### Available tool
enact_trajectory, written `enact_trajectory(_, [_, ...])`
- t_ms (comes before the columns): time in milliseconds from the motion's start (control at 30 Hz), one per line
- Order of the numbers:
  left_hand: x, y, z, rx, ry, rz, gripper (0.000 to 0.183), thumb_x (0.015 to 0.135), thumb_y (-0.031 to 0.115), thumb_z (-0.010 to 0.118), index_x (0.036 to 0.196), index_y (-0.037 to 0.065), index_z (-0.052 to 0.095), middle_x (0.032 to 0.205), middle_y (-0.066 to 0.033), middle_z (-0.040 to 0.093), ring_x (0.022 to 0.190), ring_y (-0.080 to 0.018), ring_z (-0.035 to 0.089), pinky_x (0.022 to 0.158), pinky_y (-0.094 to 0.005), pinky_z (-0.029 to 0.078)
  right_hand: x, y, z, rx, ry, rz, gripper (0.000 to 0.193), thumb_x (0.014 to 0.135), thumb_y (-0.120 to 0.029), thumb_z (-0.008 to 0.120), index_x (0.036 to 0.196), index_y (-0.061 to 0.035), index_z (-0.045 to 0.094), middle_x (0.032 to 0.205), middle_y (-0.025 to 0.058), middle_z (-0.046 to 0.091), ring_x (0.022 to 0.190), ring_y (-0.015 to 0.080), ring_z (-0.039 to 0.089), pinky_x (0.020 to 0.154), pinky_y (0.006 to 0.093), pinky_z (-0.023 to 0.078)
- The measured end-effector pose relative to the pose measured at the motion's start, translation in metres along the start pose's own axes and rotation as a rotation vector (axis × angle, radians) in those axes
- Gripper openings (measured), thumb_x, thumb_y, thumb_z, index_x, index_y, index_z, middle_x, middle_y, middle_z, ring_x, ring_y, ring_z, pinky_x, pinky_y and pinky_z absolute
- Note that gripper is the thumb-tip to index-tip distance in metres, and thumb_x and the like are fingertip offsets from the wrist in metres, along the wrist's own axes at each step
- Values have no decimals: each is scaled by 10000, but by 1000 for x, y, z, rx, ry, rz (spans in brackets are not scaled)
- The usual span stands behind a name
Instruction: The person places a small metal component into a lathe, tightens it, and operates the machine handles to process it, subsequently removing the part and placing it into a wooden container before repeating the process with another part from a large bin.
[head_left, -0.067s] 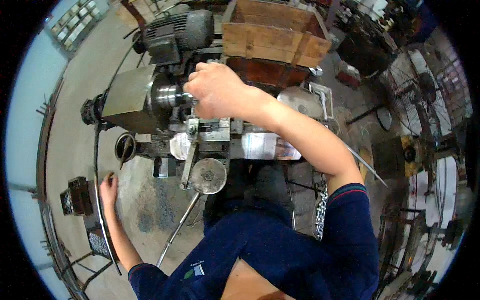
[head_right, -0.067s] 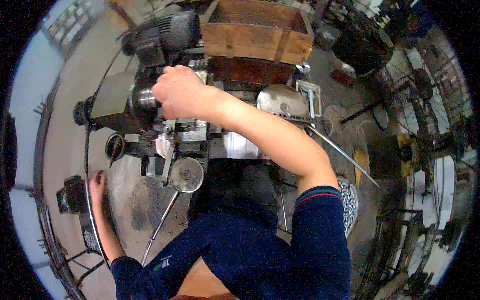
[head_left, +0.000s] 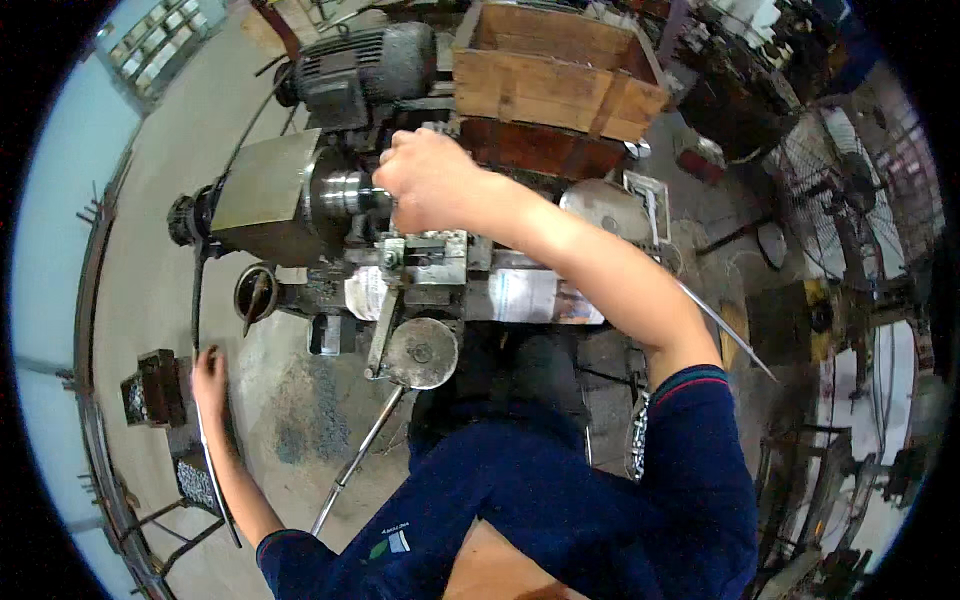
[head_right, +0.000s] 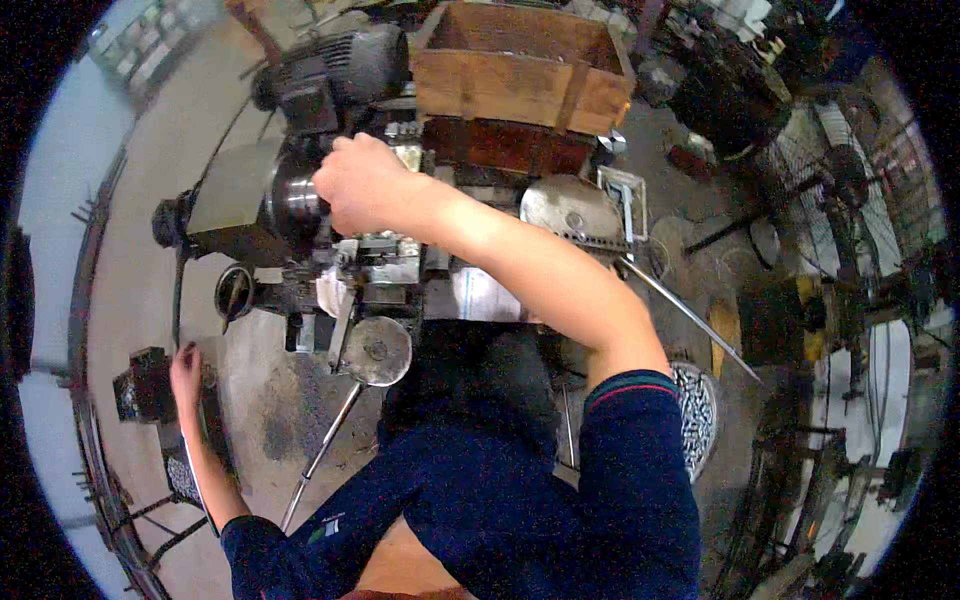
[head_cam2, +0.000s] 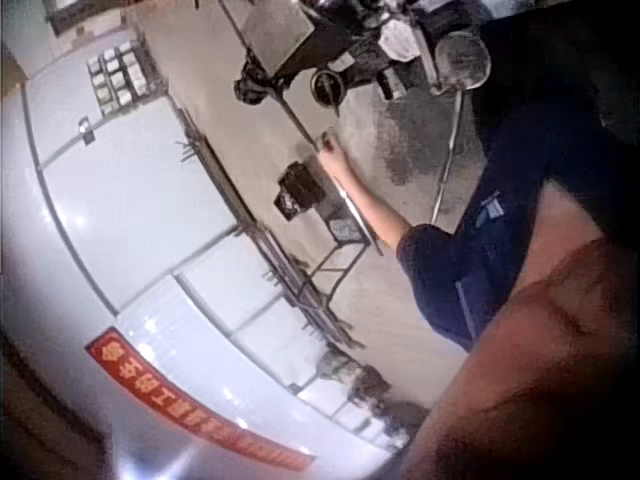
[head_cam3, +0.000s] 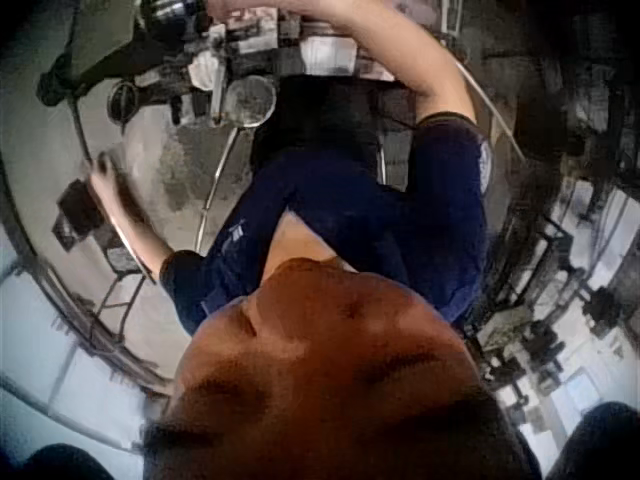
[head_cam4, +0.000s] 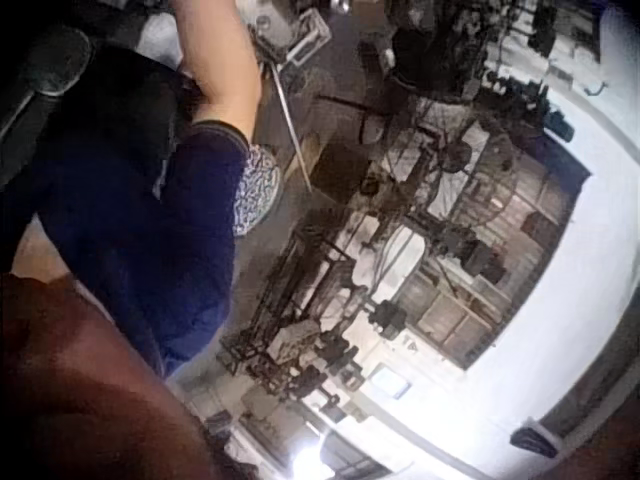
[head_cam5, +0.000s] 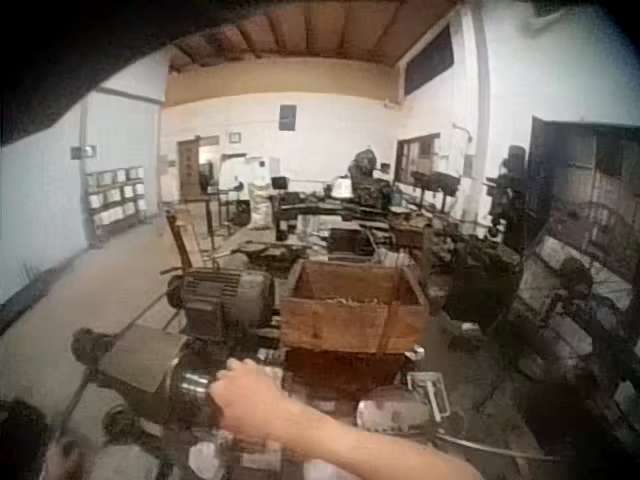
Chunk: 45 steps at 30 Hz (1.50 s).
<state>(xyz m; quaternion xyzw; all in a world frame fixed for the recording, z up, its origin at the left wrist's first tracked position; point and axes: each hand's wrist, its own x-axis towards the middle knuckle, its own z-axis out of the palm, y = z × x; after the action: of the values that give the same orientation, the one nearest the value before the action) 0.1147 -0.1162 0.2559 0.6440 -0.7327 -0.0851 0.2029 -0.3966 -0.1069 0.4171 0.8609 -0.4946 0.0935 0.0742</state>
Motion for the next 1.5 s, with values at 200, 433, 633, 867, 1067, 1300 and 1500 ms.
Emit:
enact_trajectory(200, [-32,-86,-58,187,238,-148,425,905,375,478,1024,-14,601,927,-204,631,818,-342,615,703,-370,464,56,-4,64,-232,-246,15,232,592,-290,666,789,-171,696,836,22,654,933,222,553,856,421,352])
enact_trajectory(433, [-95,18,-12,93,100,-657,616,833,580,440,905,-2,628,800,-216,622,816,-402,588,727,-450,431,71,-10,65,-126,-458,41,288,672,-306,659,924,-170,688,999,46,653,995,222,584,926,413,355])
enact_trajectory(633, [-101,45,-1,90,61,-549,459,768,419,603,730,-30,518,632,-148,569,629,-321,602,601,-419,460,63,-9,70,-180,-342,81,274,654,-304,664,872,-140,699,915,58,668,977,229,578,938,413,340])
enact_trajectory(867, [-80,37,-27,-519,-147,-365,153,787,110,618,752,-14,535,560,-59,538,450,-141,544,421,-282,454,15,53,-19,-106,55,351,284,565,-305,616,638,-36,670,678,166,626,776,334,591,698,403,501])
enact_trajectory(1067, [-11,12,17,-694,-226,-351,197,808,122,617,841,-58,543,580,-77,543,479,-169,550,446,-299,477,-48,192,-34,-288,216,757,353,616,-302,651,901,-97,685,1011,120,618,1010,291,540,872,413,442])
enact_trajectory(1300, [-23,24,6,-750,-184,-414,210,878,163,577,778,-8,509,612,-32,514,491,-121,480,457,-282,412,-207,149,-45,61,376,693,454,598,-219,600,1028,-78,642,1182,150,545,1064,324,524,902,390,431])
enact_trajectory(1500, [0,-70,32,-677,-331,-454,303,855,240,602,945,-48,576,737,-85,611,612,-208,581,568,-339,487,-466,81,-17,193,302,1361,377,613,-252,629,938,-67,671,949,148,648,882,299,618,778,373,492])
